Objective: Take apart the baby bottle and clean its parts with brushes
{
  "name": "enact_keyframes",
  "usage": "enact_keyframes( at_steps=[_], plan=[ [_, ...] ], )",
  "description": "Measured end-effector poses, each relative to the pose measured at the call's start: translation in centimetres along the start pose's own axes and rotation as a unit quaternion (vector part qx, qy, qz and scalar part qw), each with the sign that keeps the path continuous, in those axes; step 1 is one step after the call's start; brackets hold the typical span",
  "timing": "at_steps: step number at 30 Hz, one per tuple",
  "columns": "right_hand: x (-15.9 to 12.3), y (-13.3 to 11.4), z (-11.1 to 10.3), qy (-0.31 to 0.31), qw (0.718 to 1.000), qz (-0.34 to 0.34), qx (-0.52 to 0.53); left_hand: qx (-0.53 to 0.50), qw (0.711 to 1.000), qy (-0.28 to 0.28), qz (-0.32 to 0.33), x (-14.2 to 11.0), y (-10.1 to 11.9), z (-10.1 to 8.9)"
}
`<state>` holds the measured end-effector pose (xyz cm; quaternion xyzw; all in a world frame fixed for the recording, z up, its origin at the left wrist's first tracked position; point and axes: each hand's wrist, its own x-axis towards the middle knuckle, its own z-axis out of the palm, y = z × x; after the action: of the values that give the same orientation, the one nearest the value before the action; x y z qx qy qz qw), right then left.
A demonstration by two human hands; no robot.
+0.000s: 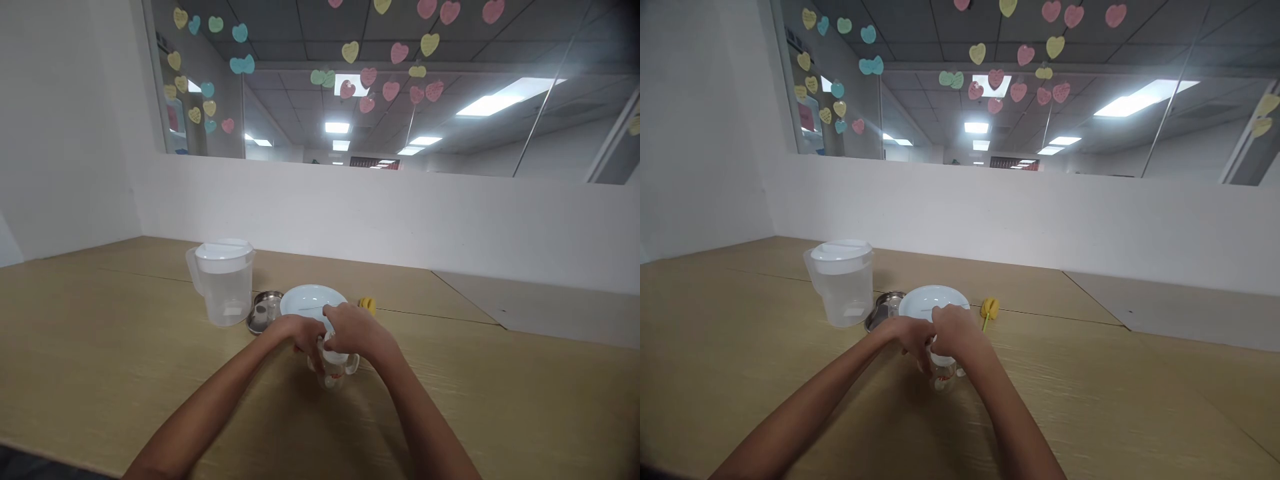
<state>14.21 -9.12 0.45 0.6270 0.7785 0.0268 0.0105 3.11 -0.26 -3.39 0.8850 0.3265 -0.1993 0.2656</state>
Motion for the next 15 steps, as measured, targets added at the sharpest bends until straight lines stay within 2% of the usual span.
enact_keyframes(
  at_steps=[8, 15],
  plan=[
    [0.1, -1.0, 0.1, 0.015, 1.0, -0.002, -0.014, 0.025, 1.0, 0.008, -0.006, 0.4, -0.4, 0.1],
    [0.0, -1.6, -0.2, 0.007, 1.0, 0.017, -0.006, 0.021, 0.999, 0.003, 0.024, 0.6, -0.5, 0.3]
  ],
)
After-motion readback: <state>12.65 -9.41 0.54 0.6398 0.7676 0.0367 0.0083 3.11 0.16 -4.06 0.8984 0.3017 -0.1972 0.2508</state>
